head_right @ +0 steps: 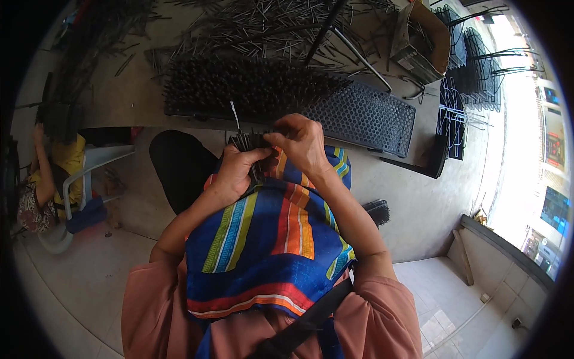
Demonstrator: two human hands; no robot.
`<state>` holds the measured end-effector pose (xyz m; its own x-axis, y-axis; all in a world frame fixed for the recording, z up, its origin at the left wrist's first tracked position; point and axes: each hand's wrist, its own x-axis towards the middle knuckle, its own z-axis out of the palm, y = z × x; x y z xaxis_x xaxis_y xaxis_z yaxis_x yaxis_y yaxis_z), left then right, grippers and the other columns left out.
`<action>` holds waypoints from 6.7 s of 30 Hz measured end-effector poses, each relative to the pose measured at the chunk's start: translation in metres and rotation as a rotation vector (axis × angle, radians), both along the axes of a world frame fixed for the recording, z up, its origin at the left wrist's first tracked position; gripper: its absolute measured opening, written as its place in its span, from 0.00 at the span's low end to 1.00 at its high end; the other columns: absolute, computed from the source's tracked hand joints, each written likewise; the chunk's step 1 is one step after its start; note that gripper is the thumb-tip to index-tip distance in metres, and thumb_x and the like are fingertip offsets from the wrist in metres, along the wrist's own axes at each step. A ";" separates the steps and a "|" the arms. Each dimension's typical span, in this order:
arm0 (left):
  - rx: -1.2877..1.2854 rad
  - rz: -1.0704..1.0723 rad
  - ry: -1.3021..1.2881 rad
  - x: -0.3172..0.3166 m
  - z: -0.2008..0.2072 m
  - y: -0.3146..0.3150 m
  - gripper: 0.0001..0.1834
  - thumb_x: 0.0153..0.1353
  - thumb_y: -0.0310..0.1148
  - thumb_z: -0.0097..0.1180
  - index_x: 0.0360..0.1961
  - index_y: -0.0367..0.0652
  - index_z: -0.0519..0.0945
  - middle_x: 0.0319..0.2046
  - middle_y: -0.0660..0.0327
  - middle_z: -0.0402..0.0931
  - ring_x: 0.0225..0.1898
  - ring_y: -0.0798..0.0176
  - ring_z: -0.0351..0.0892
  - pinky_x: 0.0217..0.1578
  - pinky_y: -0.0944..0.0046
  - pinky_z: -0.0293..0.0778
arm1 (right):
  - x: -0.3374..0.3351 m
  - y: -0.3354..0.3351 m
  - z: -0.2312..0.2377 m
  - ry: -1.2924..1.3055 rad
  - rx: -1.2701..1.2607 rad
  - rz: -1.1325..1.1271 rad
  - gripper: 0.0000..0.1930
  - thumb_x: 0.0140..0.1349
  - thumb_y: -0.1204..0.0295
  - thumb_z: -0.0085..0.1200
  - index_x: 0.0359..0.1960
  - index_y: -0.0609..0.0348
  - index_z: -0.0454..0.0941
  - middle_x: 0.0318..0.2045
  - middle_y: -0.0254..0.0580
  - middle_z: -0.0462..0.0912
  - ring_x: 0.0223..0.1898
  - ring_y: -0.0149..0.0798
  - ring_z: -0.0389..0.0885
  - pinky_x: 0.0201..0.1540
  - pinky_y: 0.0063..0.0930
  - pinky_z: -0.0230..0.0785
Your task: Assembling wire brushes by manually inserting bundles of thin metal wires into a perforated base.
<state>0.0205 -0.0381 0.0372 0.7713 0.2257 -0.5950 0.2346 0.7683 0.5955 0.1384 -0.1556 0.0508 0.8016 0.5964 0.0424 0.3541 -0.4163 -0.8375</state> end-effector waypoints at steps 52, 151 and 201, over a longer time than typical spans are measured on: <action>0.031 -0.197 -0.111 0.010 -0.007 -0.012 0.07 0.62 0.23 0.52 0.38 0.34 0.81 0.30 0.56 0.82 0.27 0.65 0.83 0.26 0.67 0.80 | -0.005 -0.023 -0.024 0.451 0.150 0.002 0.08 0.49 0.77 0.64 0.31 0.68 0.81 0.22 0.37 0.80 0.23 0.29 0.77 0.27 0.22 0.68; -0.028 0.187 0.067 0.001 -0.014 0.014 0.07 0.60 0.22 0.51 0.38 0.35 0.79 0.30 0.53 0.81 0.28 0.61 0.82 0.28 0.63 0.79 | 0.016 -0.015 -0.003 -0.394 -0.053 -0.047 0.09 0.55 0.79 0.59 0.39 0.60 0.82 0.24 0.43 0.76 0.22 0.40 0.78 0.25 0.29 0.68; 0.205 0.543 0.099 -0.019 -0.038 0.106 0.07 0.62 0.27 0.53 0.39 0.35 0.78 0.29 0.59 0.76 0.29 0.63 0.76 0.27 0.64 0.71 | 0.080 -0.145 -0.040 0.087 -0.401 -0.989 0.28 0.48 0.50 0.62 0.42 0.62 0.76 0.37 0.55 0.82 0.42 0.55 0.80 0.46 0.42 0.69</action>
